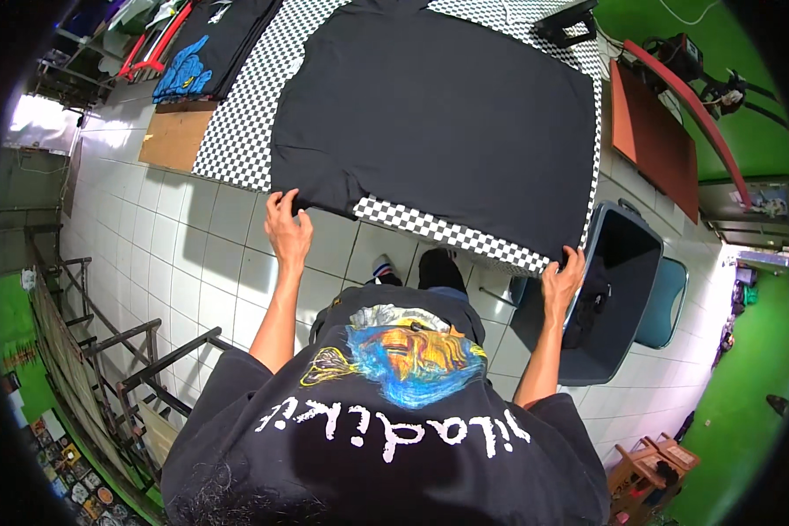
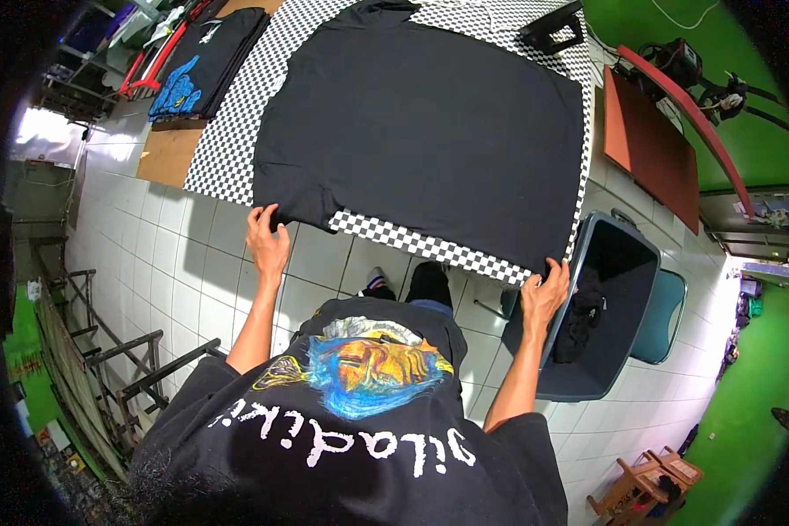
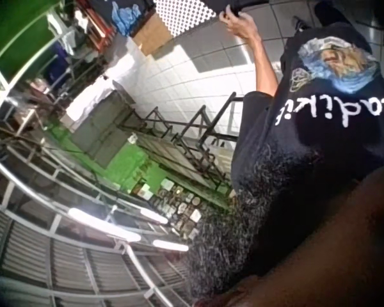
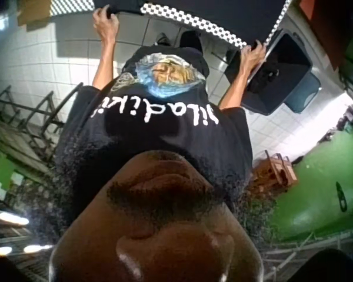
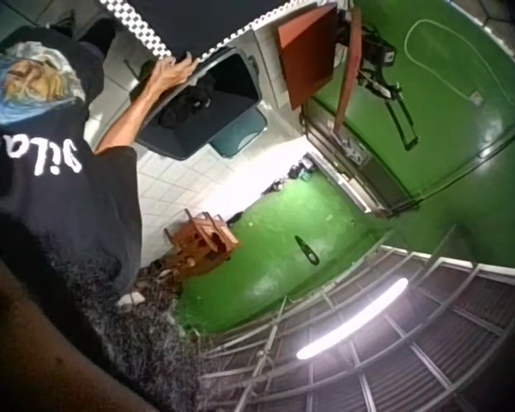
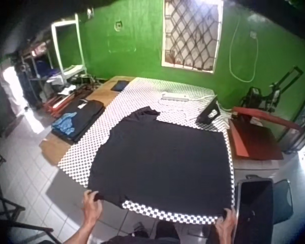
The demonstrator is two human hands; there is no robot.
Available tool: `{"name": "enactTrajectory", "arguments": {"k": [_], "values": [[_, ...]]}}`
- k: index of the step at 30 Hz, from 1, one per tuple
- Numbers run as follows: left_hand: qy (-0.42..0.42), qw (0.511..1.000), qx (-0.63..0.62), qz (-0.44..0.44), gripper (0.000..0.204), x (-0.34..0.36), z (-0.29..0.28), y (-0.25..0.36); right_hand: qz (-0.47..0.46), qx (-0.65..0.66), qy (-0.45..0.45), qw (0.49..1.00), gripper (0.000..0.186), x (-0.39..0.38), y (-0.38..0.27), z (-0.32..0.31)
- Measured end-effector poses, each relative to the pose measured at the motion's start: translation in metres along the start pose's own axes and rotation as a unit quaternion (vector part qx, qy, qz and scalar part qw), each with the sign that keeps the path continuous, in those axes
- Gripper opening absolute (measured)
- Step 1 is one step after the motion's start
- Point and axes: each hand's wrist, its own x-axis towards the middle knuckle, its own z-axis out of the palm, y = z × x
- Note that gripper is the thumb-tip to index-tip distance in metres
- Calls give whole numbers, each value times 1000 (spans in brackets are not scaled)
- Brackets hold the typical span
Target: Ironing and folding printed t-shirts on a checkered table.
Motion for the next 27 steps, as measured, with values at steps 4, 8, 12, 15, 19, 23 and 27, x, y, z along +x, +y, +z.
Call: {"name": "enactTrajectory", "arguments": {"k": [4,8,12,15,19,23,27], "values": [[-1,996,22,89,38,7,-7,-26,-67,-4,-3,998,36,3,17,-10],[5,989,1,145,28,23,-13,-39,-82,8,-14,996,26,9,26,-10],[17,983,-25,180,17,38,-20,-40,-97,-8,-3,995,19,21,29,-12],[2,984,-56,170,12,50,-28,-40,-70,56,-19,996,17,34,36,-12],[-7,981,-106,163,12,90,-49,-5,59,174,-85,979,15,70,51,-18],[-26,970,-151,186,13,159,-45,23,50,294,-66,952,17,125,76,2],[-6,975,-190,113,24,254,-12,60,64,368,-28,927,31,196,80,24]]}}
